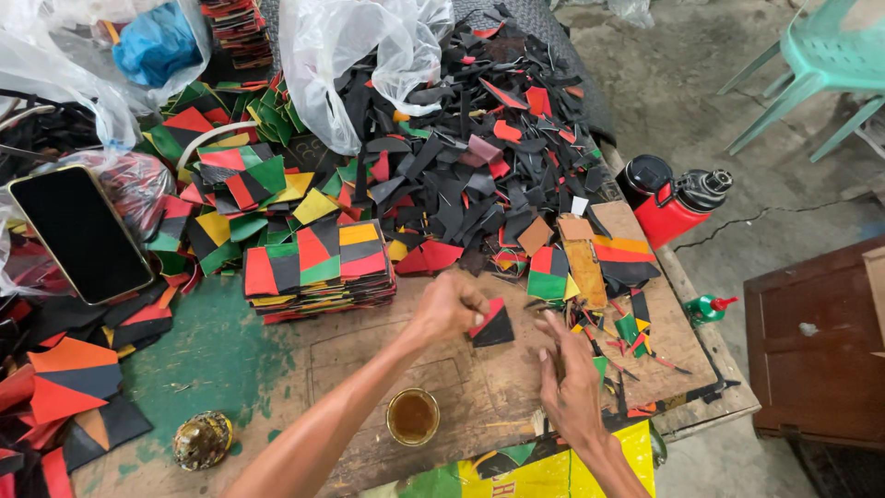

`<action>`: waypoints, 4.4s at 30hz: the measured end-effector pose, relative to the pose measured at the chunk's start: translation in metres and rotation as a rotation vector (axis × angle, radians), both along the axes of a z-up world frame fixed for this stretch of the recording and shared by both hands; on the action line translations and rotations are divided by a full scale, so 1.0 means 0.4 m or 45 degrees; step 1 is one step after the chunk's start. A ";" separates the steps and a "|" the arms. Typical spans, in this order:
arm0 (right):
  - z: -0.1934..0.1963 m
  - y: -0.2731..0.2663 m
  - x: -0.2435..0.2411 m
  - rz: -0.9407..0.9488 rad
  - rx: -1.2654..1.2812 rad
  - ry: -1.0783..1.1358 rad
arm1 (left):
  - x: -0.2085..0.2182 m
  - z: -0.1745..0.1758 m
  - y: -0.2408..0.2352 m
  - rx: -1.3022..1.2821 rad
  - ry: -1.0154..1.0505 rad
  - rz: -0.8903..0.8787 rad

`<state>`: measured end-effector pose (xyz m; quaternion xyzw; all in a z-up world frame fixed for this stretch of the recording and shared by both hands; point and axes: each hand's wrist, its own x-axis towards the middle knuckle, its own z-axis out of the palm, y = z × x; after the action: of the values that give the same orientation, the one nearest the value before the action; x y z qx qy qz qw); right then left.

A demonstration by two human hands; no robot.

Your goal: The person assembles small multi-colored leather pouches by hand. They pick up individual pieces, fold and press them together, and place the finished pouches into a growing stack on the table.

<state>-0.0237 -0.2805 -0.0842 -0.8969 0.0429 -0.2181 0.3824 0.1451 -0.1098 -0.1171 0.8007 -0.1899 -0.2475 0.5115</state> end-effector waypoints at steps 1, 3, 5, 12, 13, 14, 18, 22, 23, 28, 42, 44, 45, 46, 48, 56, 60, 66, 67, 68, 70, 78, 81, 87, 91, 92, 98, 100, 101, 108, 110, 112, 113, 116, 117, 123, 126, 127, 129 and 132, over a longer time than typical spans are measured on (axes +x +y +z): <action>-0.002 -0.001 0.000 0.001 -0.014 0.004 | 0.014 -0.021 -0.007 -0.038 -0.001 -0.045; -0.003 -0.004 -0.001 0.003 -0.041 0.013 | 0.021 -0.044 -0.018 -0.031 -0.025 -0.104; -0.003 -0.006 0.000 0.006 -0.043 0.037 | 0.017 -0.046 -0.027 0.056 -0.071 -0.130; 0.000 -0.021 0.022 0.132 -0.185 0.007 | -0.002 -0.009 -0.018 -0.006 -0.177 -0.107; 0.000 -0.022 0.027 0.124 -0.169 0.043 | 0.000 -0.003 -0.019 0.000 -0.219 -0.099; 0.000 -0.022 0.033 0.116 -0.154 0.080 | 0.001 0.003 -0.019 0.005 -0.260 -0.091; -0.002 -0.018 0.038 0.102 -0.165 0.079 | 0.002 0.023 -0.027 0.164 -0.331 -0.072; -0.014 -0.021 0.034 0.091 -0.180 0.065 | -0.018 0.048 -0.031 0.378 -0.646 -0.120; -0.017 -0.024 0.033 0.092 -0.177 0.066 | -0.023 0.057 -0.027 0.397 -0.749 -0.130; -0.020 -0.025 0.038 0.084 -0.197 0.093 | -0.042 0.135 0.023 0.239 -0.661 -0.066; 0.189 0.125 -0.028 0.552 -0.077 -0.015 | 0.054 0.303 0.526 0.332 -1.168 0.575; 0.230 0.169 -0.018 0.705 -0.185 0.015 | 0.062 0.283 0.494 0.387 -1.128 0.511; 0.248 0.187 -0.014 0.782 -0.238 0.038 | 0.066 0.274 0.481 0.451 -1.095 0.485; 0.262 0.203 -0.006 0.822 -0.315 0.059 | 0.075 0.267 0.467 0.514 -1.061 0.459; 0.283 0.225 0.008 0.894 -0.470 0.103 | 0.091 0.256 0.442 0.632 -0.980 0.404; 0.292 0.275 0.041 1.026 -0.631 0.456 | 0.089 0.257 0.418 0.736 -0.945 0.380; 0.281 0.291 0.055 1.036 -0.776 0.551 | 0.078 0.271 0.415 0.626 -1.066 0.418; 0.310 0.243 0.020 0.985 -0.545 0.253 | 0.072 0.269 0.441 0.272 -0.999 0.477; 0.312 0.239 0.020 0.996 -0.557 0.252 | 0.078 0.271 0.446 0.143 -0.873 0.514; 0.313 0.237 0.020 1.008 -0.569 0.250 | 0.083 0.272 0.451 0.015 -0.746 0.549; 0.315 0.232 0.021 1.025 -0.572 0.253 | 0.088 0.275 0.460 -0.156 -0.702 0.594; 0.298 0.235 0.025 1.057 -0.544 0.156 | -0.024 0.258 0.488 -0.664 -0.125 0.700; 0.286 0.234 0.026 1.066 -0.532 0.124 | -0.134 0.239 0.445 -1.012 0.267 0.657; 0.276 0.230 0.024 1.057 -0.582 0.172 | -0.281 0.264 0.384 -1.550 0.964 0.544; 0.273 0.225 0.022 1.051 -0.578 0.075 | -0.323 0.253 0.366 -1.659 0.982 0.535; 0.273 0.222 0.021 1.052 -0.586 0.059 | -0.328 0.244 0.367 -1.721 0.971 0.512; 0.273 0.203 0.016 1.049 -0.466 -0.015 | -0.355 0.204 0.382 -1.727 0.791 0.411; 0.269 0.203 0.000 0.916 -0.260 -0.053 | -0.373 0.202 0.381 -1.680 0.773 0.454; 0.265 0.207 -0.018 0.794 -0.104 -0.072 | -0.385 0.202 0.373 -1.623 0.753 0.510; 0.174 0.305 -0.093 0.527 0.775 -0.229 | -0.436 0.238 0.294 -1.490 0.436 0.593; 0.161 0.312 -0.096 0.441 0.767 -0.145 | -0.443 0.257 0.285 -1.502 0.412 0.595; 0.158 0.311 -0.098 0.409 0.746 -0.101 | -0.447 0.273 0.282 -1.484 0.392 0.607; 0.158 0.308 -0.096 0.421 0.730 -0.104 | -0.446 0.280 0.283 -1.459 0.379 0.615; 0.161 0.303 -0.095 0.463 0.710 -0.113 | -0.442 0.292 0.284 -1.393 0.341 0.623; 0.162 0.301 -0.094 0.477 0.707 -0.118 | -0.440 0.295 0.284 -1.373 0.328 0.621; 0.154 0.289 -0.094 0.487 0.667 -0.085 | -0.440 0.294 0.287 -1.274 0.310 0.617; 0.154 0.289 -0.111 0.445 0.529 -0.078 | -0.434 0.293 0.284 -1.277 0.285 0.663; 0.153 0.294 -0.118 0.422 0.523 -0.078 | -0.432 0.292 0.285 -1.282 0.276 0.681; 0.153 0.305 -0.129 0.374 0.511 -0.078 | -0.426 0.291 0.288 -1.292 0.259 0.717; 0.158 0.308 -0.133 0.336 0.530 -0.032 | -0.426 0.288 0.292 -1.192 0.292 0.689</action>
<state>-0.0768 -0.1574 -0.0209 -0.7938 -0.0354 -0.1638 0.5847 -0.0252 0.0071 -0.0021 0.4757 -0.0103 -0.0820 0.8757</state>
